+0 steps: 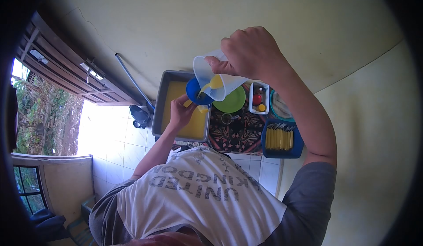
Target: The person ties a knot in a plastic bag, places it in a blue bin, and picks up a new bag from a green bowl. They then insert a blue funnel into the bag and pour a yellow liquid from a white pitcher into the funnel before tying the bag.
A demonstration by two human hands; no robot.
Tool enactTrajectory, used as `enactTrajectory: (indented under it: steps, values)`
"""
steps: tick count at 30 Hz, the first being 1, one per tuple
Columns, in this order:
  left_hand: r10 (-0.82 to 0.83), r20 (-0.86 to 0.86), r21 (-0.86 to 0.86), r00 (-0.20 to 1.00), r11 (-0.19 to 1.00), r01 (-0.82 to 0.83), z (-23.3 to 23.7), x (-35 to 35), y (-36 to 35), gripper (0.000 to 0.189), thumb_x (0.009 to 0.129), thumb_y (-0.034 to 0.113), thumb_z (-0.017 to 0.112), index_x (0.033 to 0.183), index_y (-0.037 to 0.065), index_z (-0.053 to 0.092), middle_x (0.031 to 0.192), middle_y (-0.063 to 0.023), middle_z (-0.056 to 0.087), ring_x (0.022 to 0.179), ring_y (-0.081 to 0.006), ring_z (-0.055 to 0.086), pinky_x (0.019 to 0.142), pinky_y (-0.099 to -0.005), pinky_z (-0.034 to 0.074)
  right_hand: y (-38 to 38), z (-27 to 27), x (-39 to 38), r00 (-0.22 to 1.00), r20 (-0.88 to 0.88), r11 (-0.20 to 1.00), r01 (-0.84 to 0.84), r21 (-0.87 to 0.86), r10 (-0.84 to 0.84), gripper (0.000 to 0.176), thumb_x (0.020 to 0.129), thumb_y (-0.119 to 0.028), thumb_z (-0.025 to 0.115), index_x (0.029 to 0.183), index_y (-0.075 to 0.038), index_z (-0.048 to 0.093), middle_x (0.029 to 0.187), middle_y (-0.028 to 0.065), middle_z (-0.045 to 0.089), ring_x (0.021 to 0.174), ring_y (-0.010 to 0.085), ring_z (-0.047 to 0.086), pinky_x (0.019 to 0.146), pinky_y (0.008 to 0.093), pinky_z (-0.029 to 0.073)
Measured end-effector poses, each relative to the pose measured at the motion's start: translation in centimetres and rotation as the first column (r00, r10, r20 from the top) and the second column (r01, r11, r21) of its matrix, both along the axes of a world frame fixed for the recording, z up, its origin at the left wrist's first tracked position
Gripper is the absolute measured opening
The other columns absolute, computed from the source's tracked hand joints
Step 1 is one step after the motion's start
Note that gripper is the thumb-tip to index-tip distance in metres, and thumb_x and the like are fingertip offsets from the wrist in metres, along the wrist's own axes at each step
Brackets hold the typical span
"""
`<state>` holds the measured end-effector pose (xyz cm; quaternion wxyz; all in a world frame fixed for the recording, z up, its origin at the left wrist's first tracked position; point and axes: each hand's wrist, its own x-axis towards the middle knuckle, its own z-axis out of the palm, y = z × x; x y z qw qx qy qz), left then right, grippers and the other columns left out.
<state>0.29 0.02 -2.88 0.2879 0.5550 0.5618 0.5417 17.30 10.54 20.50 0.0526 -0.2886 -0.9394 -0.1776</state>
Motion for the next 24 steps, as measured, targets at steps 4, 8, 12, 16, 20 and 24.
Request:
enactTrajectory:
  steps: [4,8,12,16,20,24]
  values:
    - [-0.001,-0.001,0.003,1.000,1.000,0.001,-0.09,-0.05,0.05,0.020,0.075,0.010,0.070,0.094,0.004,0.067,0.086,-0.0143,0.067,0.079,-0.0258,0.066,0.070,-0.0312,0.048,0.03,-0.01,0.04,1.000,0.000,1.000,-0.005,0.002,0.005,0.061,0.081,-0.060,0.050,0.052,-0.006,0.050,0.049,0.0104,0.051,0.047,0.0265,0.055,0.048,0.0365,0.044]
    - [-0.002,-0.013,-0.006,1.000,1.000,0.002,0.17,-0.02,-0.01,0.020,0.075,0.010,0.070,0.094,0.004,0.067,0.086,-0.0144,0.067,0.079,-0.0262,0.066,0.070,-0.0314,0.048,-0.14,0.28,-0.10,1.000,0.015,1.000,0.008,-0.014,-0.008,0.060,0.081,-0.059,0.051,0.053,-0.006,0.051,0.049,0.0105,0.051,0.047,0.0267,0.055,0.048,0.0364,0.044]
    - [0.001,-0.017,-0.001,1.000,1.000,-0.001,0.06,0.03,0.00,0.020,0.075,0.010,0.070,0.094,0.004,0.067,0.086,-0.0143,0.067,0.079,-0.0258,0.066,0.069,-0.0313,0.048,-0.18,0.24,-0.16,1.000,0.015,1.000,0.002,0.002,-0.002,0.060,0.081,-0.058,0.051,0.053,-0.005,0.051,0.049,0.0106,0.051,0.047,0.0269,0.055,0.049,0.0366,0.044]
    - [-0.003,-0.016,-0.006,1.000,1.000,0.003,0.07,0.02,0.02,0.021,0.075,0.010,0.070,0.094,0.004,0.067,0.087,-0.0142,0.067,0.080,-0.0253,0.066,0.070,-0.0310,0.049,-0.18,0.37,-0.21,1.000,0.012,1.000,-0.004,0.008,0.004,0.060,0.081,-0.058,0.051,0.053,-0.005,0.052,0.049,0.0108,0.051,0.047,0.0274,0.055,0.049,0.0369,0.045]
    - [0.000,-0.023,-0.017,1.000,1.000,0.000,0.30,0.01,-0.05,0.022,0.075,0.010,0.070,0.095,0.003,0.066,0.088,-0.0142,0.067,0.082,-0.0248,0.066,0.071,-0.0306,0.049,-0.12,0.38,-0.21,1.000,0.001,1.000,-0.018,0.019,0.018,0.060,0.081,-0.058,0.051,0.053,-0.006,0.052,0.049,0.0108,0.052,0.047,0.0275,0.055,0.049,0.0368,0.045]
    - [0.000,-0.018,-0.009,1.000,1.000,0.000,0.19,0.04,-0.07,0.022,0.075,0.010,0.070,0.095,0.003,0.066,0.088,-0.0141,0.068,0.082,-0.0244,0.066,0.071,-0.0305,0.049,-0.25,0.57,-0.26,1.000,-0.006,0.999,-0.026,0.030,0.027,0.060,0.080,-0.059,0.052,0.053,-0.006,0.052,0.049,0.0108,0.052,0.048,0.0274,0.056,0.050,0.0368,0.045]
